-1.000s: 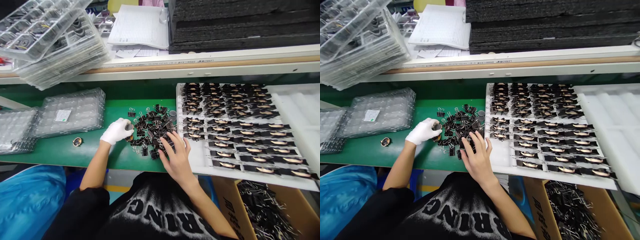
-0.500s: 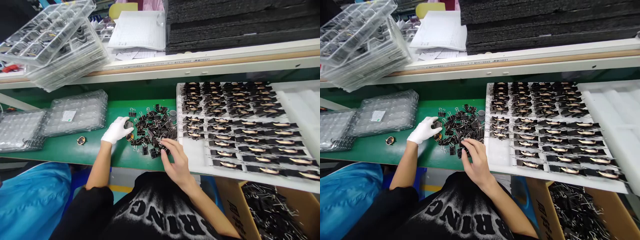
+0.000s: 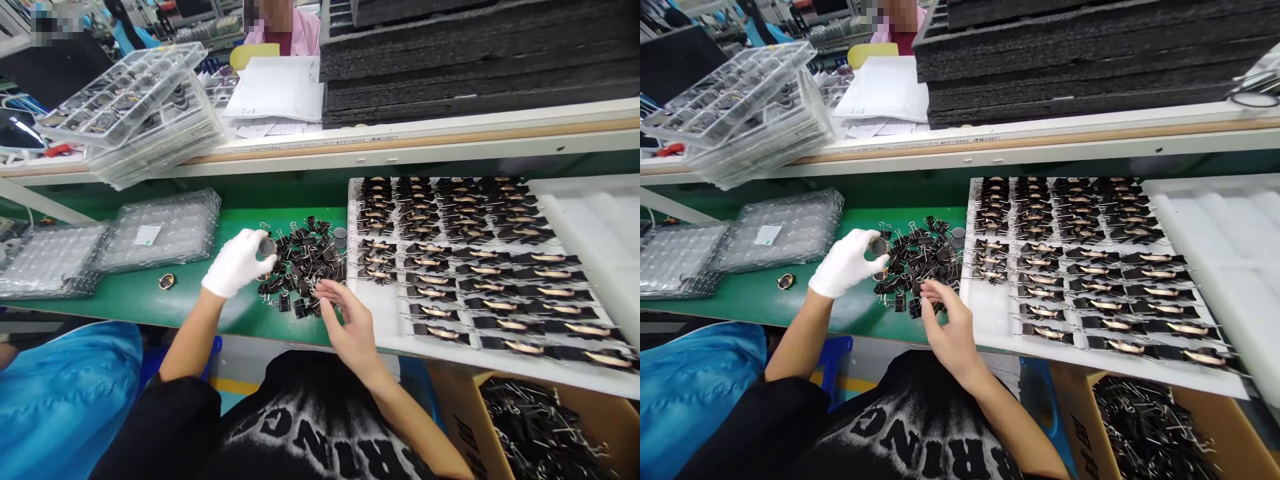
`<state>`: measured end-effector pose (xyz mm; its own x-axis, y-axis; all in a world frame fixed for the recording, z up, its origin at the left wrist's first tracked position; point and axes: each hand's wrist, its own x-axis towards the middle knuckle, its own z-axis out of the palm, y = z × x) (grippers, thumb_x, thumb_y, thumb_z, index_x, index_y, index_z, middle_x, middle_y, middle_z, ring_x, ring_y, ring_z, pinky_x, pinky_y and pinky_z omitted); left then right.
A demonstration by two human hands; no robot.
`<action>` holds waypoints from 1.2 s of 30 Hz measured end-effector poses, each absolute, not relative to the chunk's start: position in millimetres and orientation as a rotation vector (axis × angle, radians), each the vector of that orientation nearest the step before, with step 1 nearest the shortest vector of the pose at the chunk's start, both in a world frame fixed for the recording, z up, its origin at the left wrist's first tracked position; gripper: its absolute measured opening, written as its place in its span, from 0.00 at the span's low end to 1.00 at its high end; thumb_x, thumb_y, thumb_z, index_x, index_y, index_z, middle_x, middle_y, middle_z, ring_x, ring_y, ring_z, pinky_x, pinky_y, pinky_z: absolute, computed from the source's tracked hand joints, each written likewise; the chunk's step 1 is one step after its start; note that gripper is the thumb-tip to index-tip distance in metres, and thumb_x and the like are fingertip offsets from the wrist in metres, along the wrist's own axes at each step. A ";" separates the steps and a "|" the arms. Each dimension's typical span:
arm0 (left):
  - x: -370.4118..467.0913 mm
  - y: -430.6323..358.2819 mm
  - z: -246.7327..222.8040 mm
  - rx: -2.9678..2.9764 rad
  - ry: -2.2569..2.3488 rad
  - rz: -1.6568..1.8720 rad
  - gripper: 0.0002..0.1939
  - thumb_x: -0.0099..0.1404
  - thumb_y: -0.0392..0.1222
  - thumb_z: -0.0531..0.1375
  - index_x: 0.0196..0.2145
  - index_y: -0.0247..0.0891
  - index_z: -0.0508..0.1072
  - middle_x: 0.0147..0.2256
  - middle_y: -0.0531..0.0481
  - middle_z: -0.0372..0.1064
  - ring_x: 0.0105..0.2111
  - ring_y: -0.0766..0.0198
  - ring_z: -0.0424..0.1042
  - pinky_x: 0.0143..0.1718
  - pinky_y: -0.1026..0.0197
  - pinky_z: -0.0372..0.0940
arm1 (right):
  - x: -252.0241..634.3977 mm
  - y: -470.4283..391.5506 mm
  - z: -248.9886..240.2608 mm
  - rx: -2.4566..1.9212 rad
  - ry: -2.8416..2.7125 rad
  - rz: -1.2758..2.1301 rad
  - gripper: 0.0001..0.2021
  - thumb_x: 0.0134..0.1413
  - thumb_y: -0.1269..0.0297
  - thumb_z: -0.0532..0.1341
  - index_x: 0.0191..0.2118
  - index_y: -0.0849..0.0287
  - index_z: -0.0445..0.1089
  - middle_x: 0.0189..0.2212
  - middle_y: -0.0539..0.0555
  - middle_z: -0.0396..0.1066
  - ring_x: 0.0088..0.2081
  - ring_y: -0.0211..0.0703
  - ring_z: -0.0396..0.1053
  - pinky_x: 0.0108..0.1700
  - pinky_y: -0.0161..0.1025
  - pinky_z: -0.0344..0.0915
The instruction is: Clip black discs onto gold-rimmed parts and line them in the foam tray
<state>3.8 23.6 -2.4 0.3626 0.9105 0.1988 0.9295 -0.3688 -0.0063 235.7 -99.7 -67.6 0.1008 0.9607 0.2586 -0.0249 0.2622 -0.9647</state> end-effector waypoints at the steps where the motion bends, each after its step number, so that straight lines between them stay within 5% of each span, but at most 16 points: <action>1: 16.9 12.2 1.3 -2.545 -1.587 -0.340 0.21 0.67 0.49 0.62 0.54 0.38 0.72 0.48 0.40 0.74 0.49 0.49 0.75 0.51 0.51 0.71 | 231.2 -93.5 -63.8 -1.006 -1.110 1.107 0.16 0.67 0.60 0.63 0.58 0.54 0.70 0.51 0.59 0.79 0.50 0.47 0.79 0.55 0.48 0.76; 6: 68.9 -28.1 5.9 -2.751 -1.359 -0.666 0.26 0.66 0.42 0.63 0.61 0.36 0.67 0.51 0.37 0.72 0.52 0.49 0.75 0.52 0.49 0.73 | 223.0 -64.9 -52.3 -0.877 -0.755 1.432 0.23 0.53 0.50 0.73 0.50 0.57 0.73 0.44 0.59 0.82 0.42 0.51 0.82 0.51 0.49 0.78; 9: 77.0 -34.7 2.8 -3.029 -1.598 -0.811 0.28 0.70 0.47 0.62 0.64 0.39 0.65 0.49 0.43 0.74 0.43 0.59 0.77 0.45 0.56 0.74 | 233.5 -63.7 -56.1 -0.910 -0.691 1.410 0.21 0.51 0.49 0.74 0.45 0.57 0.75 0.38 0.56 0.83 0.35 0.50 0.82 0.42 0.47 0.80; 14: 77.3 -27.4 0.0 -3.294 -1.832 -0.667 0.15 0.73 0.52 0.57 0.46 0.40 0.77 0.34 0.54 0.77 0.30 0.67 0.72 0.33 0.64 0.68 | 249.9 -75.6 -68.9 -0.943 -0.710 1.385 0.19 0.50 0.51 0.75 0.43 0.56 0.77 0.38 0.55 0.83 0.36 0.48 0.81 0.41 0.45 0.80; 19: 86.8 43.4 8.8 -3.189 -1.512 -0.600 0.21 0.77 0.54 0.51 0.49 0.41 0.79 0.51 0.48 0.78 0.52 0.59 0.75 0.57 0.59 0.67 | 258.2 -82.8 -74.8 -0.953 -0.689 1.339 0.17 0.50 0.53 0.76 0.41 0.56 0.77 0.37 0.55 0.82 0.33 0.45 0.80 0.35 0.40 0.77; 22: 99.8 109.5 2.3 -2.831 -1.688 -0.163 0.26 0.77 0.53 0.47 0.63 0.41 0.71 0.62 0.42 0.70 0.62 0.52 0.69 0.65 0.52 0.61 | 260.5 -86.5 -75.8 -0.937 -0.697 1.306 0.16 0.50 0.54 0.76 0.41 0.55 0.77 0.38 0.55 0.83 0.34 0.45 0.80 0.37 0.41 0.78; 25: 111.3 158.3 -12.6 -2.865 -1.726 0.143 0.29 0.70 0.56 0.58 0.62 0.38 0.74 0.58 0.38 0.74 0.56 0.46 0.74 0.59 0.50 0.66 | 262.7 -92.1 -77.9 -0.925 -0.716 1.305 0.15 0.51 0.55 0.75 0.41 0.55 0.76 0.39 0.54 0.83 0.37 0.46 0.81 0.43 0.44 0.79; 29: 109.1 179.4 -23.5 -3.004 -1.665 0.329 0.21 0.62 0.49 0.66 0.51 0.40 0.82 0.52 0.45 0.80 0.51 0.54 0.77 0.54 0.60 0.68 | 270.8 -101.8 -84.8 -0.953 -0.730 1.300 0.15 0.53 0.53 0.75 0.40 0.55 0.75 0.40 0.55 0.83 0.39 0.48 0.81 0.46 0.47 0.79; 33: 89.9 170.4 -13.2 -3.060 -1.686 0.239 0.15 0.64 0.48 0.64 0.46 0.43 0.83 0.49 0.51 0.81 0.49 0.58 0.79 0.53 0.64 0.69 | 281.9 -109.0 -90.9 -0.973 -0.783 1.317 0.16 0.54 0.52 0.74 0.41 0.55 0.76 0.40 0.56 0.83 0.40 0.49 0.81 0.46 0.46 0.78; 36: 80.8 145.1 0.6 -2.931 -1.789 -0.084 0.22 0.72 0.52 0.56 0.57 0.40 0.78 0.56 0.46 0.77 0.54 0.56 0.76 0.58 0.59 0.68 | 287.3 -108.1 -89.0 -0.949 -0.833 1.309 0.15 0.55 0.52 0.73 0.42 0.55 0.76 0.40 0.56 0.82 0.41 0.49 0.80 0.48 0.45 0.77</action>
<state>80.8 145.1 0.6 0.4680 0.8769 -0.1096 0.8627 -0.4265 0.2718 287.3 -108.1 -89.0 0.0934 0.9954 -0.0235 -0.4004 0.0159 -0.9162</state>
